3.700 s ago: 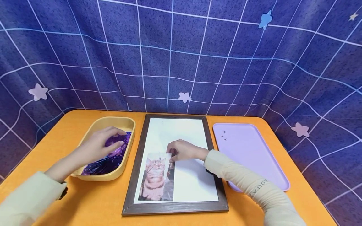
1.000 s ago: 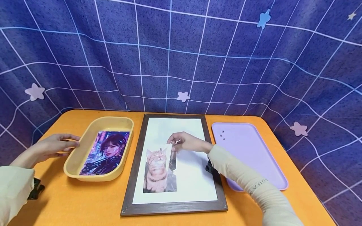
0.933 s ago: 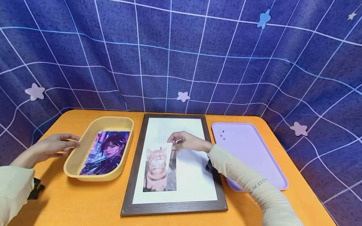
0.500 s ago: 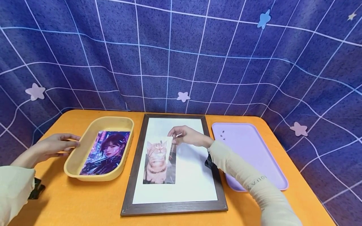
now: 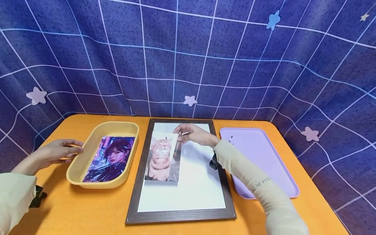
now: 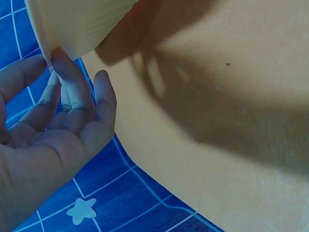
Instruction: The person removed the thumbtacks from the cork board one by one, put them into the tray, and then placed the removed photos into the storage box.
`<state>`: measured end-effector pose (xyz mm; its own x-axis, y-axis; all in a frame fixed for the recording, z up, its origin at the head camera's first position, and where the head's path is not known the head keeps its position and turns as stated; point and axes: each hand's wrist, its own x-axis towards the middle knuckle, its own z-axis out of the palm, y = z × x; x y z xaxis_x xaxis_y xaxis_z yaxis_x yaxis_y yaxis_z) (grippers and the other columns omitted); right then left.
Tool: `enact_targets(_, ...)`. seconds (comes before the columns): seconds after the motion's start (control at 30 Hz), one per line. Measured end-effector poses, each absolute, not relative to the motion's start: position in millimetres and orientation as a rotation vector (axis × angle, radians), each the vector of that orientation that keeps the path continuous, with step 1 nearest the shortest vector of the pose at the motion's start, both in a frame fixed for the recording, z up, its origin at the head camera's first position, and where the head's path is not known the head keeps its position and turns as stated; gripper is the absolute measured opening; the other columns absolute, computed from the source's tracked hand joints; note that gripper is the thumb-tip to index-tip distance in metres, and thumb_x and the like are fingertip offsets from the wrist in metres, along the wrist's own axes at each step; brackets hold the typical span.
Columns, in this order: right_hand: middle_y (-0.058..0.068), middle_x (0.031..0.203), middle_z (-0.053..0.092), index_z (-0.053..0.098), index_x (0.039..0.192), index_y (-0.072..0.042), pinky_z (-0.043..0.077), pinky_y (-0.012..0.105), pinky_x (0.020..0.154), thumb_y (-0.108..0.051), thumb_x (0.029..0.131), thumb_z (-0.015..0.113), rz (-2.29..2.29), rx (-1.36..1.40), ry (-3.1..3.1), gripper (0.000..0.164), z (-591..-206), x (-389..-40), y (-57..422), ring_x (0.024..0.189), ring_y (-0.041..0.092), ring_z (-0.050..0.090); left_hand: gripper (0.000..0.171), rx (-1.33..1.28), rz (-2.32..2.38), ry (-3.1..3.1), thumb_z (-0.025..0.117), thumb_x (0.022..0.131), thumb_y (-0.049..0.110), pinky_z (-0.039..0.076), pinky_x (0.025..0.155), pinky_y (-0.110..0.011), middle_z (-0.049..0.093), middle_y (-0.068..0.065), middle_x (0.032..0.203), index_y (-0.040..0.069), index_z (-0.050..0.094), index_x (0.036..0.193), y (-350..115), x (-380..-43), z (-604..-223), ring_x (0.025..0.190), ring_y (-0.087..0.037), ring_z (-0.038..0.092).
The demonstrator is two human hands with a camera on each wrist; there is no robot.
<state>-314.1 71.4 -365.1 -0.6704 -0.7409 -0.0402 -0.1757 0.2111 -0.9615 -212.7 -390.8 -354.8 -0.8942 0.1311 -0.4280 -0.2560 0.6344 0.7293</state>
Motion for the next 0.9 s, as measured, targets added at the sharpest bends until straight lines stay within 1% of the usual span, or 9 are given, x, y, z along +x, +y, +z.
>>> enact_targets(0.1,0.003,0.081,0.057,0.052,0.113,0.005,0.05,0.037,0.077,0.007,0.085,0.054,-1.484,-0.842,1.997,0.028,-361.9,-316.4,68.2,0.072,0.013,0.056,0.058,-0.095,1.173,2.41,0.051,0.093,0.028,0.049,0.069,-0.026,0.058,0.013,0.089,-0.012,0.032,0.13,-391.1,-213.1,-355.1,0.076,-0.002,0.054)
enact_targets(0.2,0.003,0.08,0.057,0.052,0.113,0.005,0.047,0.047,0.082,0.008,0.085,0.053,-1.493,-0.842,1.987,0.028,-359.4,-318.3,64.0,0.072,0.013,0.055,0.058,-0.093,1.171,2.41,0.051,0.093,0.029,0.049,0.07,-0.026,0.058,0.013,0.089,-0.011,0.032,0.13,-391.6,-213.6,-355.7,0.076,-0.002,0.054)
enact_targets(0.27,0.003,0.08,0.057,0.052,0.113,0.005,0.046,0.051,0.084,0.008,0.086,0.053,-1.495,-0.847,1.982,0.028,-358.5,-319.8,60.6,0.072,0.013,0.055,0.058,-0.093,1.171,2.411,0.051,0.093,0.029,0.049,0.07,-0.026,0.058,0.013,0.089,-0.011,0.032,0.13,-392.0,-214.1,-356.3,0.076,-0.002,0.054)
enact_targets(0.33,0.003,0.08,0.056,0.052,0.114,0.005,0.046,0.05,0.084,0.007,0.086,0.053,-1.501,-0.848,1.976,0.028,-357.8,-321.5,56.8,0.073,0.014,0.055,0.058,-0.094,1.171,2.412,0.051,0.093,0.029,0.049,0.069,-0.026,0.058,0.013,0.09,-0.011,0.032,0.13,-392.2,-214.4,-356.8,0.076,-0.002,0.054)
enact_targets(0.47,0.004,0.082,0.057,0.053,0.114,0.003,0.05,0.04,0.081,0.006,0.086,0.054,-1.504,-0.849,1.974,0.028,-355.9,-324.7,48.0,0.075,0.014,0.056,0.058,-0.1,1.169,2.415,0.052,0.093,0.029,0.049,0.07,-0.026,0.058,0.012,0.09,-0.011,0.032,0.13,-392.4,-214.9,-357.3,0.076,-0.002,0.054)
enact_targets(0.67,0.004,0.083,0.057,0.053,0.115,0.003,0.051,0.038,0.08,0.006,0.086,0.054,-1.514,-0.841,1.956,0.03,-353.0,-329.4,31.7,0.076,0.014,0.056,0.06,-0.094,1.152,2.419,0.051,0.093,0.029,0.049,0.069,-0.026,0.058,0.011,0.091,-0.012,0.029,0.131,-391.8,-214.5,-356.4,0.076,-0.002,0.054)
enact_targets(0.73,0.004,0.083,0.056,0.053,0.115,0.003,0.051,0.039,0.081,0.006,0.086,0.054,-1.52,-0.833,1.955,0.03,-351.7,-330.2,25.7,0.076,0.014,0.056,0.061,-0.098,1.15,2.42,0.051,0.093,0.029,0.049,0.069,-0.026,0.058,0.011,0.091,-0.013,0.029,0.131,-391.4,-214.3,-356.0,0.076,-0.002,0.054)
enact_targets(0.87,0.003,0.083,0.056,0.052,0.115,0.004,0.046,0.049,0.088,0.005,0.086,0.055,-1.537,-0.806,1.939,0.029,-348.7,-329.7,12.5,0.075,0.013,0.056,0.061,-0.099,1.149,2.42,0.051,0.093,0.03,0.049,0.07,-0.027,0.058,0.011,0.091,-0.013,0.029,0.131,-391.5,-213.6,-355.8,0.076,-0.002,0.054)
enact_targets(0.9,0.003,0.083,0.056,0.053,0.115,0.004,0.045,0.05,0.089,0.005,0.086,0.055,-1.54,-0.799,1.935,0.029,-348.2,-329.3,8.9,0.075,0.012,0.056,0.061,-0.095,1.147,2.42,0.051,0.093,0.03,0.049,0.07,-0.027,0.058,0.011,0.091,-0.013,0.029,0.131,-391.8,-213.3,-355.8,0.076,-0.002,0.054)
